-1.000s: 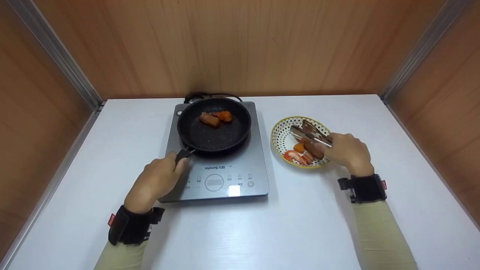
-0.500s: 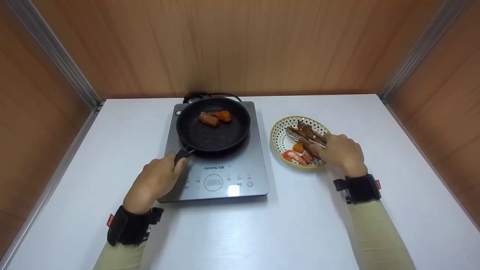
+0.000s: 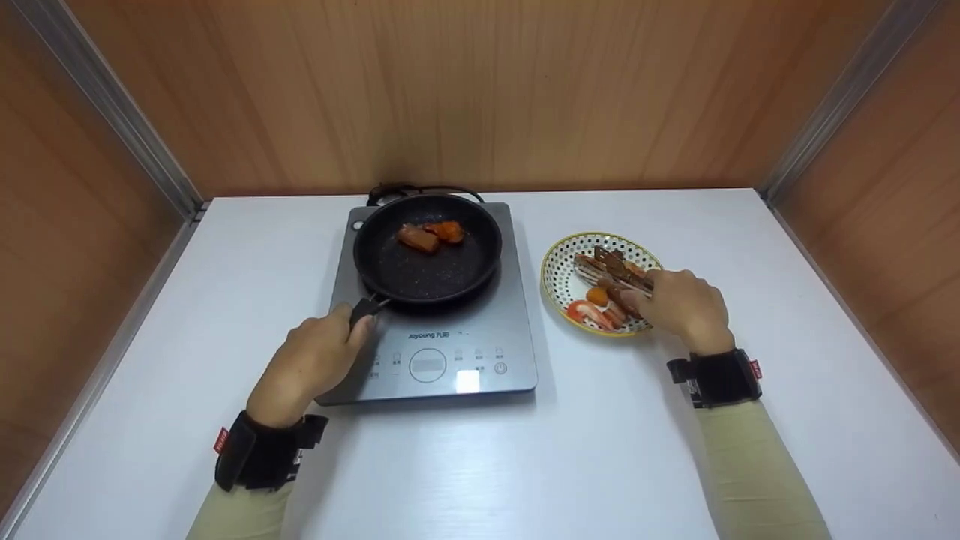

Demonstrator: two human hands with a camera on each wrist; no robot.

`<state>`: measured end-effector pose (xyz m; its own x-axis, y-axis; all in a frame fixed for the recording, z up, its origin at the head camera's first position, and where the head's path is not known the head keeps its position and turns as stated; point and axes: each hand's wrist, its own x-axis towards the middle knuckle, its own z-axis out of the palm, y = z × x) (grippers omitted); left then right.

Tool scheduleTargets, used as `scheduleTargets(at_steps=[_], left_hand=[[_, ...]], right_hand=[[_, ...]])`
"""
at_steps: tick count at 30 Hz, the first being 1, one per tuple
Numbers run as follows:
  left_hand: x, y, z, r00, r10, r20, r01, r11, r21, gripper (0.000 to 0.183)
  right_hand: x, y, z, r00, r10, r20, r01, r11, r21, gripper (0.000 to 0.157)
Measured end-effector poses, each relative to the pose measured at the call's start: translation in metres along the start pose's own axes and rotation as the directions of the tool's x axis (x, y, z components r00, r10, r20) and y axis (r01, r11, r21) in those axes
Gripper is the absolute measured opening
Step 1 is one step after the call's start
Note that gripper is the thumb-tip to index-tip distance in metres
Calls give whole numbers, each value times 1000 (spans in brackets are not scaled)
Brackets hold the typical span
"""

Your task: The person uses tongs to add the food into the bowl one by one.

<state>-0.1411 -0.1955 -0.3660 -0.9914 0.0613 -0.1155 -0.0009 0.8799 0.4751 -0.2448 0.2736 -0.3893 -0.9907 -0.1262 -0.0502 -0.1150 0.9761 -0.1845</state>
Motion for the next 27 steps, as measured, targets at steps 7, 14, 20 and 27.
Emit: scheduleTargets(at_steps=[7, 14, 20, 27], left_hand=[[0, 1, -1, 1000, -2, 5, 2, 1000, 4, 35], [0, 1, 0, 1000, -11, 4, 11, 1000, -8, 35], [-1, 0, 0, 1000, 13, -2, -13, 1000, 3, 35], [-1, 0, 0, 1000, 11, -4, -11, 1000, 0, 35]], right_hand=[[0, 1, 2, 1000, -2, 4, 2, 1000, 1, 63], [0, -2, 2, 1000, 4, 0, -4, 1000, -2, 60], [0, -1, 2, 1000, -17, -8, 17, 1000, -10, 54], [0, -1, 3, 1000, -12, -16, 12, 1000, -8, 51]])
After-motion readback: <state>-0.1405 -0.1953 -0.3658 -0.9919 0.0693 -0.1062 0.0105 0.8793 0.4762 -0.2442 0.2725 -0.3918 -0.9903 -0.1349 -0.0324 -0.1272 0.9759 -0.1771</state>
